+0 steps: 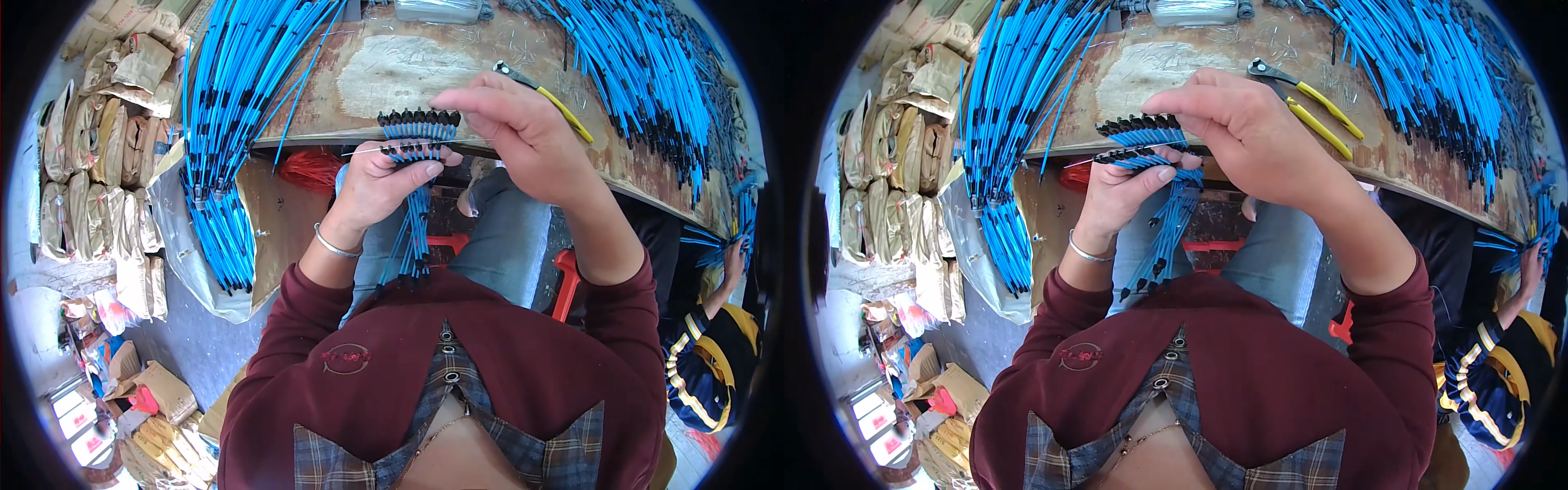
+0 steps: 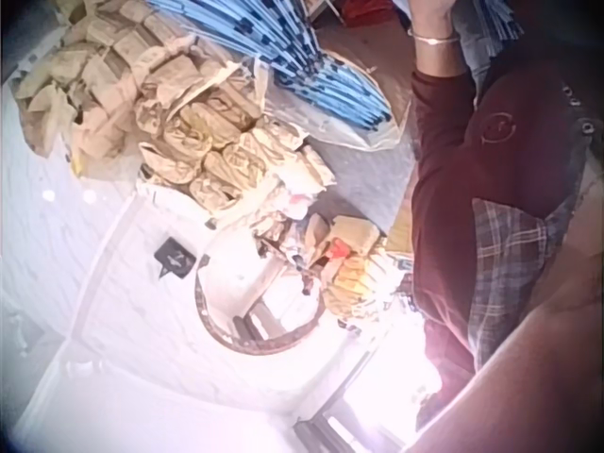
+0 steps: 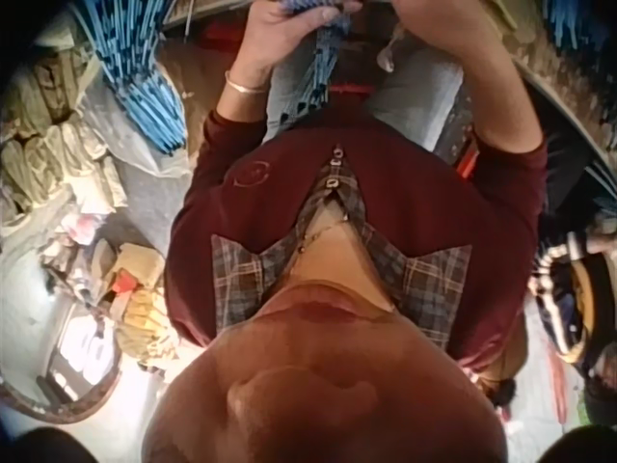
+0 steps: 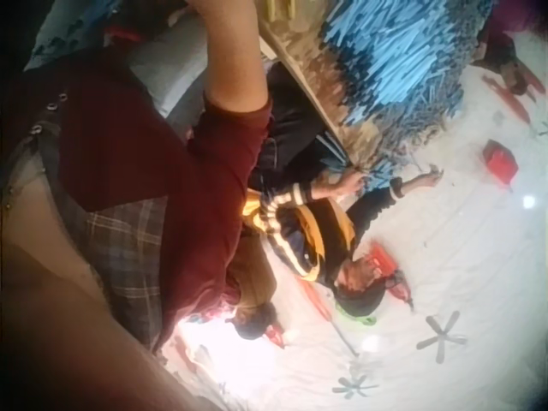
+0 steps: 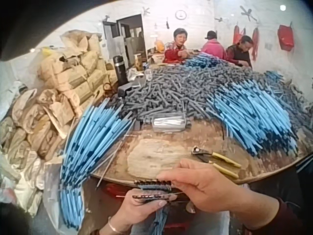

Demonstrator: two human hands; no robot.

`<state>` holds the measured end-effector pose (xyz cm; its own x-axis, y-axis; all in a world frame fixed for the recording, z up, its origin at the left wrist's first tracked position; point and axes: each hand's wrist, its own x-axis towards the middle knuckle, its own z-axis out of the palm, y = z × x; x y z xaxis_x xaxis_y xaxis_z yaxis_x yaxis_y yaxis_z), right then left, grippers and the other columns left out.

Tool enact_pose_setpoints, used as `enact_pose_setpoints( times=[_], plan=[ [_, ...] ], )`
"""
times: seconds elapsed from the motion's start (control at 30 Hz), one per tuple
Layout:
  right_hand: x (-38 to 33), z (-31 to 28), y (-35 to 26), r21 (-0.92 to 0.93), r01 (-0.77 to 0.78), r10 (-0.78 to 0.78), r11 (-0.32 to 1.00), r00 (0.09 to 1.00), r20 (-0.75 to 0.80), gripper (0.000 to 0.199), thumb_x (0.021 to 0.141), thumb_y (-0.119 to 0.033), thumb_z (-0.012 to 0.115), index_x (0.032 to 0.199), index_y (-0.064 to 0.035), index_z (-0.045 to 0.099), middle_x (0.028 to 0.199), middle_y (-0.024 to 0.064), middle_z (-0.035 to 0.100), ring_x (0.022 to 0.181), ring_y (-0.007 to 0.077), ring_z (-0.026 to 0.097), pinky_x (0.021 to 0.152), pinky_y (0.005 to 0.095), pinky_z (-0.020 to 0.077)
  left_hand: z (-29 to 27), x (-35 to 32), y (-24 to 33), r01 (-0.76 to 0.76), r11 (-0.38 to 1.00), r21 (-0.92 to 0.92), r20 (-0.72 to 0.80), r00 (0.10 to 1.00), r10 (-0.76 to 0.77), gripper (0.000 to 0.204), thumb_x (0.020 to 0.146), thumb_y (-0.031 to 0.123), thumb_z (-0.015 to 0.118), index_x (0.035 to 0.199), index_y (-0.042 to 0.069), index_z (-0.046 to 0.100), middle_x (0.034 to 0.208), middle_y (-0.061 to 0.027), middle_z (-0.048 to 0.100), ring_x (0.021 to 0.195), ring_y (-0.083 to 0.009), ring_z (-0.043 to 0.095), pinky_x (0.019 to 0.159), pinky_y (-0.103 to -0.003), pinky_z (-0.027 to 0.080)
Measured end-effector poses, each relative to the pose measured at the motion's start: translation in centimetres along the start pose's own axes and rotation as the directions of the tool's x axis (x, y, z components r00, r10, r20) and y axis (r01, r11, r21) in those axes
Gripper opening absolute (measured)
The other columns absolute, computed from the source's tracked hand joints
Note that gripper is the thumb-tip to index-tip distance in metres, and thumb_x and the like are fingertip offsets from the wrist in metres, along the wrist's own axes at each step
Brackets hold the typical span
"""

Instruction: The person gathers umbrella ribs, threads a wire through their ends, and attaches them to a plastic hub before tightening and trimming the wire with pliers.

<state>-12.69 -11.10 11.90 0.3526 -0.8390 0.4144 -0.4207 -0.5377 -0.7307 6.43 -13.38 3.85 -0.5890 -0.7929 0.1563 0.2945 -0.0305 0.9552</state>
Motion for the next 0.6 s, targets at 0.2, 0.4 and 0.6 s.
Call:
enact_pose_setpoints(
  times=[0.2, 0.4, 0.6],
  plan=[
    [0.5, 0.6, -0.4, -0.118, 0.121, -0.127, 0.986, 0.991, -0.045, 0.028, 0.074, 0.004, 0.057, 0.102, -0.0015, 0.058, 0.079, 0.0084, 0.051, 0.074, 0.0198, 0.052, 0.063, 0.0278, 0.0418, -0.1, -0.2, 1.0, 0.017, 0.996, 0.09, 0.04, 0.999, -0.02, 0.019, 0.08, 0.0, 0.06, 0.099, -0.001, 0.064, 0.093, -0.0073, 0.066, 0.086, -0.0123, 0.061, 0.079, -0.026, 0.048],
    [0.8, 1.2, -0.5, -0.283, 0.19, -0.21, 0.94, 0.977, -0.041, 0.03, 0.07, 0.003, 0.063, 0.099, -0.0019, 0.059, 0.081, 0.0088, 0.052, 0.073, 0.0216, 0.053, 0.06, 0.0284, 0.0433, 0.1, -0.3, 1.3, 0.011, 0.996, 0.089, 0.018, 1.0, -0.013, 0.021, 0.08, -0.001, 0.059, 0.101, -0.001, 0.062, 0.093, -0.0075, 0.066, 0.087, -0.0131, 0.061, 0.079, -0.027, 0.048],
    [1.0, 1.2, 0.1, -0.105, 0.156, -0.16, 0.982, 0.986, -0.036, 0.027, 0.069, 0.004, 0.062, 0.096, -0.0022, 0.059, 0.082, 0.0084, 0.052, 0.072, 0.0224, 0.054, 0.061, 0.029, 0.0441, -0.1, -0.4, 0.9, 0.001, 1.0, -0.012, 0.064, 0.998, 0.0, 0.023, 0.08, -0.001, 0.06, 0.102, -0.002, 0.062, 0.095, -0.0081, 0.066, 0.088, -0.0126, 0.06, 0.08, -0.026, 0.048]
  ],
)
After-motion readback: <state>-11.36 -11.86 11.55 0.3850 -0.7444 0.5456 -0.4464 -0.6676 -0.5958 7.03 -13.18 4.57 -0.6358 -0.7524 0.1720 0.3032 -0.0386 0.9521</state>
